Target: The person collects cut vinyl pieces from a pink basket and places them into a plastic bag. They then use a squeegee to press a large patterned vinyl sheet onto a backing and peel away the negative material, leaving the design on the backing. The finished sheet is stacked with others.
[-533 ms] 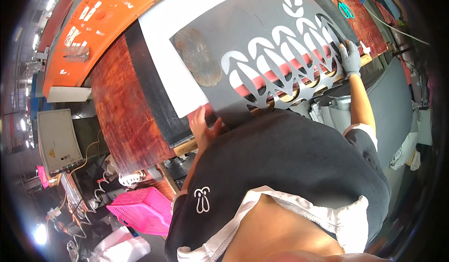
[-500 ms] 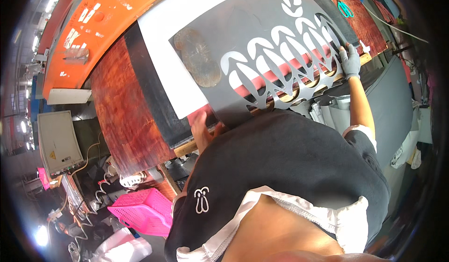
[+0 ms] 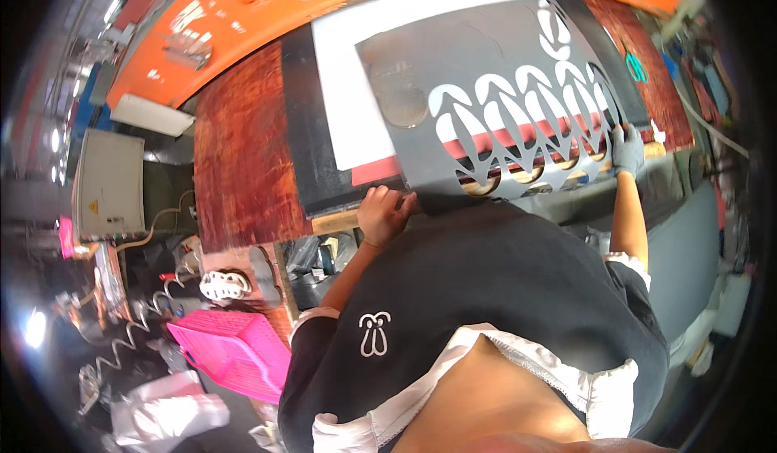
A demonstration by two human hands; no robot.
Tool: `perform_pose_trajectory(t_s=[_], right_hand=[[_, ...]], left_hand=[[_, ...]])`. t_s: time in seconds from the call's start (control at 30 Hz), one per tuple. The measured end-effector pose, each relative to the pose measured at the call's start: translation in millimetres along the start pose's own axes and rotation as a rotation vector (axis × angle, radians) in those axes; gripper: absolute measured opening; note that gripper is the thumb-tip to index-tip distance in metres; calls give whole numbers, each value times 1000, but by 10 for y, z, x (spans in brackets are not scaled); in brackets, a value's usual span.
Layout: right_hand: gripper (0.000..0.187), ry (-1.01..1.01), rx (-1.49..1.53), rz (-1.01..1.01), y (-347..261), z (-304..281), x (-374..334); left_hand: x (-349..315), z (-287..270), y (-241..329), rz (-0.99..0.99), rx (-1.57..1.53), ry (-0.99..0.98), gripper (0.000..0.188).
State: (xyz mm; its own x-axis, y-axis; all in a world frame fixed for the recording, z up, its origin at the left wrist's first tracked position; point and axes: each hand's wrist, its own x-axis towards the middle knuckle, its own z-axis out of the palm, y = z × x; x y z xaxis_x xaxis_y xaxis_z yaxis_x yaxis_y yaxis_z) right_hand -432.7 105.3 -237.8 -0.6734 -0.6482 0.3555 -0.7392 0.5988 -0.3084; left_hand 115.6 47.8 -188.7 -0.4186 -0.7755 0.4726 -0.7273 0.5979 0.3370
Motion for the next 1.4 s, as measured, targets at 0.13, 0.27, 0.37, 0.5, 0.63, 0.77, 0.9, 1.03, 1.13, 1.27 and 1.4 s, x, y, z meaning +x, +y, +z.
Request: perform_pose_trajectory(t_s=[0.13,0.27,0.37,0.5,0.63,0.77,0.9,1.03,1.13,1.27,1.4], right_hand=[[39,-21,-17,59,-49,19,-81],[37,10,-68,72,-85,9,-196],[33,91,19,71,-85,2,-300],[31,183,156,-63,-113,-157,-358],[23,462,392,-347,-120,-747,-304],[26,369,717,-64,-106,-1535,-145],[28,251,847,-288,-257,-1802,231],[26,163,1132,-250,-298,-1628,359],[28,148,963,-179,-93,-1478,139],[29,44,301,-126,114,-1143,-384],[31,189,105,-261,240,-820,-537]], left_hand=[[-8,164,-98,93,48,191,30],[24,292,-175,85,125,291,35],[72,300,-214,47,96,279,36],[128,242,-233,79,122,260,32],[131,194,-212,45,103,260,33],[119,178,-213,-17,85,243,37],[85,190,-266,-98,170,186,41],[17,173,-308,-22,96,289,35],[30,144,-286,11,105,278,37],[53,110,-269,-53,118,285,36],[43,87,-280,-43,79,223,36]])
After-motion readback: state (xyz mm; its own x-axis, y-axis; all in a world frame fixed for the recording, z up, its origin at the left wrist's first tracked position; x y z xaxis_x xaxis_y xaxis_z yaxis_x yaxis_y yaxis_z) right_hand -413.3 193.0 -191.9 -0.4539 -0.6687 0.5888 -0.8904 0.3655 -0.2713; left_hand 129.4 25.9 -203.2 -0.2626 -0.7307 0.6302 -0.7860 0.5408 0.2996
